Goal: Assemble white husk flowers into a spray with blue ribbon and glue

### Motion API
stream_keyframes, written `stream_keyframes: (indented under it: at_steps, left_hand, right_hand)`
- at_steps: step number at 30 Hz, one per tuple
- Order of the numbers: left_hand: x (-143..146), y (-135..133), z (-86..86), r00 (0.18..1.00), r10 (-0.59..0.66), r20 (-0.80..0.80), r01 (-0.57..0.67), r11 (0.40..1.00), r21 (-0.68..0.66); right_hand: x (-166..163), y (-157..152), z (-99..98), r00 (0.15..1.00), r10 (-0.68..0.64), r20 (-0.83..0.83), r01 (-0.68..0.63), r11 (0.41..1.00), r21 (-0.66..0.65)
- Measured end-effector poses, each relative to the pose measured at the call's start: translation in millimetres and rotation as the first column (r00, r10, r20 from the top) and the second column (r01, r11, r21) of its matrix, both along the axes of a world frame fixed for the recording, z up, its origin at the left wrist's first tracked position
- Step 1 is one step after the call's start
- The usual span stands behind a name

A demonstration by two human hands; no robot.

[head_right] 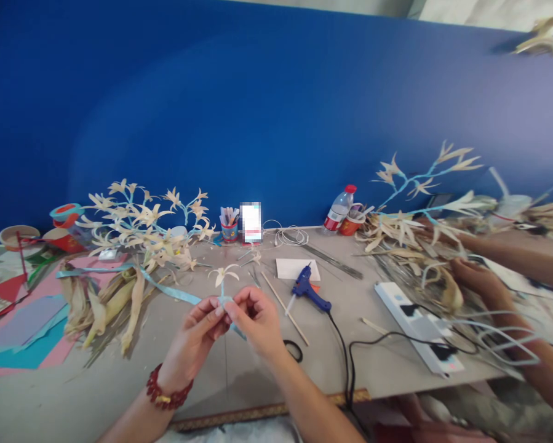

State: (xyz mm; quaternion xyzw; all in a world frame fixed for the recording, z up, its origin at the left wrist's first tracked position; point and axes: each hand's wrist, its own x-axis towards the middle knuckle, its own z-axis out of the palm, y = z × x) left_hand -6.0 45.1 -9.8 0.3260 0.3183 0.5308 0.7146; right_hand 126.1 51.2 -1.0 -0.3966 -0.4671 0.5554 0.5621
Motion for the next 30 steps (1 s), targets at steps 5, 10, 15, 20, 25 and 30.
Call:
stream_keyframes:
  at_steps: [5, 10, 15, 20, 25, 30]
  left_hand:
    - [0.3, -2.2, 0.2, 1.0, 0.016, -0.009, -0.016, 1.0, -0.014]
    - [0.6, -3.2, 2.1, 0.999, 0.01, -0.033, -0.01, 1.0, -0.011]
    - [0.1, -2.6, 1.4, 0.998, 0.0, -0.057, 0.001, 1.0, 0.016]
    - [0.1, -2.9, 0.8, 0.996, 0.013, -0.083, -0.011, 0.999, 0.033]
    - [1.0, -3.7, 0.8, 0.996, 0.01, -0.091, -0.007, 0.999, 0.035]
    - [1.6, -4.5, 1.6, 0.993, 0.026, -0.118, -0.018, 0.998, 0.068]
  right_hand:
    - [-0.3, -1.5, -1.3, 0.996, -0.039, 0.081, 0.034, 0.998, 0.056]
    - [1.5, 0.5, -1.3, 0.991, -0.036, 0.132, 0.026, 0.997, 0.072]
    - [3.6, 2.0, 2.6, 0.991, -0.017, 0.136, 0.006, 0.997, 0.077]
    - [6.1, 2.6, 5.0, 0.99, 0.018, 0.141, -0.028, 0.997, 0.067]
    - [7.5, 3.4, 4.9, 0.992, 0.081, 0.097, -0.088, 0.994, 0.068]
    - [6.8, 4.1, 2.4, 0.993, 0.062, 0.097, -0.071, 0.993, 0.098]
